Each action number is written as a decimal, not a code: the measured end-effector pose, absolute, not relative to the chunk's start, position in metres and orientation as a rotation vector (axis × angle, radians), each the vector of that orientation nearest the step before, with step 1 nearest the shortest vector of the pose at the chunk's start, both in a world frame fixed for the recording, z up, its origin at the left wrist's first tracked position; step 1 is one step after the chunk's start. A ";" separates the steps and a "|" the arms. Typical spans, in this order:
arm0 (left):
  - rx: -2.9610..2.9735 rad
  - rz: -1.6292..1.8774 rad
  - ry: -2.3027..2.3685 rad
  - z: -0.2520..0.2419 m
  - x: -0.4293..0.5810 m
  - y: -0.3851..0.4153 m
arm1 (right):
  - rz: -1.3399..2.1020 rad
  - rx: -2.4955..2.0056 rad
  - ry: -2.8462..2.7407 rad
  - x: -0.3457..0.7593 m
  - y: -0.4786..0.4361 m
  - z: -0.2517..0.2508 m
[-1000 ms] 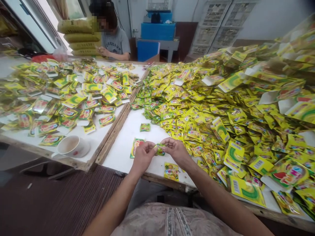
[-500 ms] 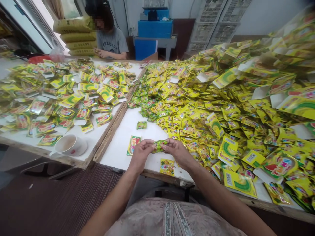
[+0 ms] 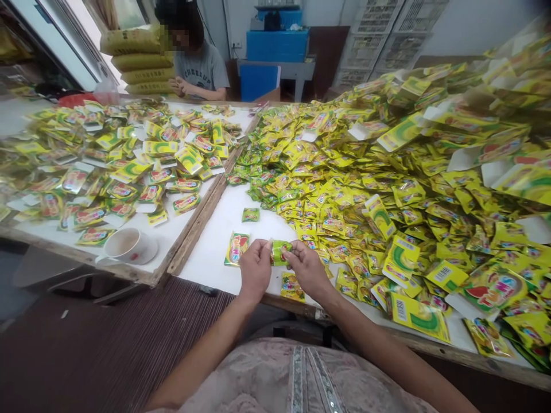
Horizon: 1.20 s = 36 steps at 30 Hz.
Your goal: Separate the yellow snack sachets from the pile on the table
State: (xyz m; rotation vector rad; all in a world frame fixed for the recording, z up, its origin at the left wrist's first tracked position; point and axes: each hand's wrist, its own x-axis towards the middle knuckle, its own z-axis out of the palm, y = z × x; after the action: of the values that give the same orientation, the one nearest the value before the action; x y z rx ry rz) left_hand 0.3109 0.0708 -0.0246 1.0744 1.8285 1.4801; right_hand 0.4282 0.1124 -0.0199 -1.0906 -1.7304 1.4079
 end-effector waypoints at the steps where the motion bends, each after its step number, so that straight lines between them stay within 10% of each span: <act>1: 1.182 1.453 1.884 -0.024 0.310 0.069 | 1.564 -1.091 -1.595 0.428 0.112 -0.021; 14: 0.793 1.149 1.412 -0.033 0.304 0.056 | 1.464 -1.187 -1.830 0.451 0.101 -0.032; 23: 0.829 1.256 1.529 -0.044 0.304 0.075 | 0.315 -1.625 -2.264 0.509 0.119 -0.039; 36: 0.928 1.205 1.591 -0.039 0.306 0.070 | 1.426 -1.041 -1.992 0.473 0.131 -0.013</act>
State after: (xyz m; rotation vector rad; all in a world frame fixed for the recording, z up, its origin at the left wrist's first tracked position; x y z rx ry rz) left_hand 0.3065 0.0700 -0.0388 0.9283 1.5908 1.2050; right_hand 0.4733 0.1310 -0.0130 -1.0406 -1.9923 1.4265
